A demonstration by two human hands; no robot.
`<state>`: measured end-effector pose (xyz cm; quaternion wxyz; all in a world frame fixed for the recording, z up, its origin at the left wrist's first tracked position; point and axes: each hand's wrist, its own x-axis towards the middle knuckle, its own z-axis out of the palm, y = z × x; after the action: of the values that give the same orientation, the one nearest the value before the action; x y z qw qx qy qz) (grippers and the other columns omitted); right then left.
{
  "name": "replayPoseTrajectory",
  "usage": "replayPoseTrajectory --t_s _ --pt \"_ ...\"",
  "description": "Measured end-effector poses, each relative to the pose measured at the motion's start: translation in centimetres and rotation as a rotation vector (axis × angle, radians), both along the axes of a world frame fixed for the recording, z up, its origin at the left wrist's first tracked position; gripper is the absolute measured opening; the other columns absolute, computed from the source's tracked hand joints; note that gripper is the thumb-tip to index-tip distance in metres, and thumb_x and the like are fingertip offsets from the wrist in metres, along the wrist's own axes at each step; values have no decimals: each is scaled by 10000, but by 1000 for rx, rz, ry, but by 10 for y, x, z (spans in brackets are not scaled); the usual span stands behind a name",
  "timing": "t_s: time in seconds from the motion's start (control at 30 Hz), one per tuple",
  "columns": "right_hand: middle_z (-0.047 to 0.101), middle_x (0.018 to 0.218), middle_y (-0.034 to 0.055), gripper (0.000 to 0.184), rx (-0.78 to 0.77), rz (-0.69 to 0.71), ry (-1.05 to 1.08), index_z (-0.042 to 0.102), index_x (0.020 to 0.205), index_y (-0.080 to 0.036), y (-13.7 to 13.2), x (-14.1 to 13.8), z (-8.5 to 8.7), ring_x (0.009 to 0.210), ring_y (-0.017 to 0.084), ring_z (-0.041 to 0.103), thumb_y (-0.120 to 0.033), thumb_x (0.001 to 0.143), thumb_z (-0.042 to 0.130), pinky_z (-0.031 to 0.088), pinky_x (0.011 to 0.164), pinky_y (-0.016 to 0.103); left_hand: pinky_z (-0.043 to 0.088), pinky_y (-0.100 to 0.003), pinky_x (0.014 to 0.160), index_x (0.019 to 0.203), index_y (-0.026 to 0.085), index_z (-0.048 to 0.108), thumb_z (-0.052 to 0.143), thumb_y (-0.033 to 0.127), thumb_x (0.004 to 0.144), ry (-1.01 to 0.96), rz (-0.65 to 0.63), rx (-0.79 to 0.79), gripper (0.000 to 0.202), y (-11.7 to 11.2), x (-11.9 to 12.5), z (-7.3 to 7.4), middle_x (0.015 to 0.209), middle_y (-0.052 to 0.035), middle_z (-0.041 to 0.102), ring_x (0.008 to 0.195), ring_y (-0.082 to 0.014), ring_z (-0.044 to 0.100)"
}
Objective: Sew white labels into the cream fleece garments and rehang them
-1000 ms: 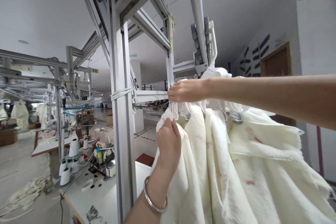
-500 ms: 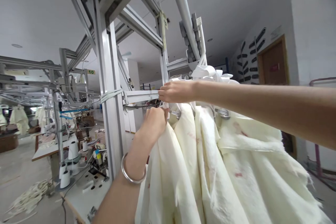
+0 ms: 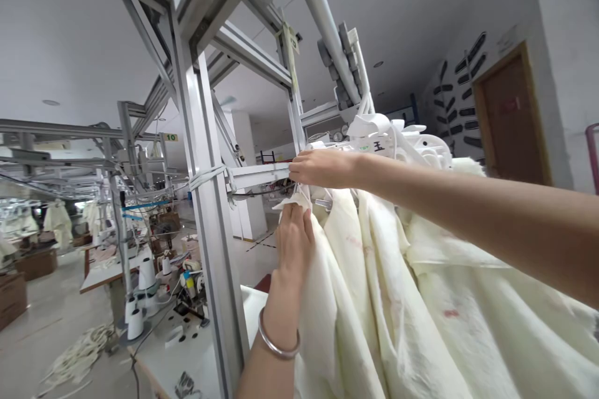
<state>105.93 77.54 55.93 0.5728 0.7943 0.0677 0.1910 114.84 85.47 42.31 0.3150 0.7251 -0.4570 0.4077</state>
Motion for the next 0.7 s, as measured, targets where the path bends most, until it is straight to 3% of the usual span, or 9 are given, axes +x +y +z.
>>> replayPoseTrajectory --t_s 0.3,0.5,0.63,0.7 --pt "570 884 82 213 14 13 -11 604 923 -76 -1 4 -2 785 177 545 27 901 419 429 750 314 379 -268 568 938 161 595 377 189 954 -102 -103 -120 220 -5 15 5 894 -77 602 744 -183 582" --pt "562 918 73 197 92 57 -41 591 938 -91 1 -1 -7 860 180 523 25 894 438 438 835 300 459 -261 660 1023 141 566 347 208 970 -121 -245 -405 235 -18 17 -21 917 -98 560 809 -187 574" --pt "574 905 83 212 127 80 -34 595 914 -86 -7 2 -13 867 187 532 52 865 442 469 838 306 506 -293 833 1190 112 493 413 158 945 -135 -376 -545 261 -25 8 -36 1068 -135 594 1025 -202 585" --pt "591 988 104 249 140 105 -41 599 974 -74 -8 3 -14 975 209 539 56 870 416 458 928 354 505 -350 906 1269 122 466 433 150 932 -146 -400 -531 340 -15 3 -52 1200 -166 558 1142 -230 545"
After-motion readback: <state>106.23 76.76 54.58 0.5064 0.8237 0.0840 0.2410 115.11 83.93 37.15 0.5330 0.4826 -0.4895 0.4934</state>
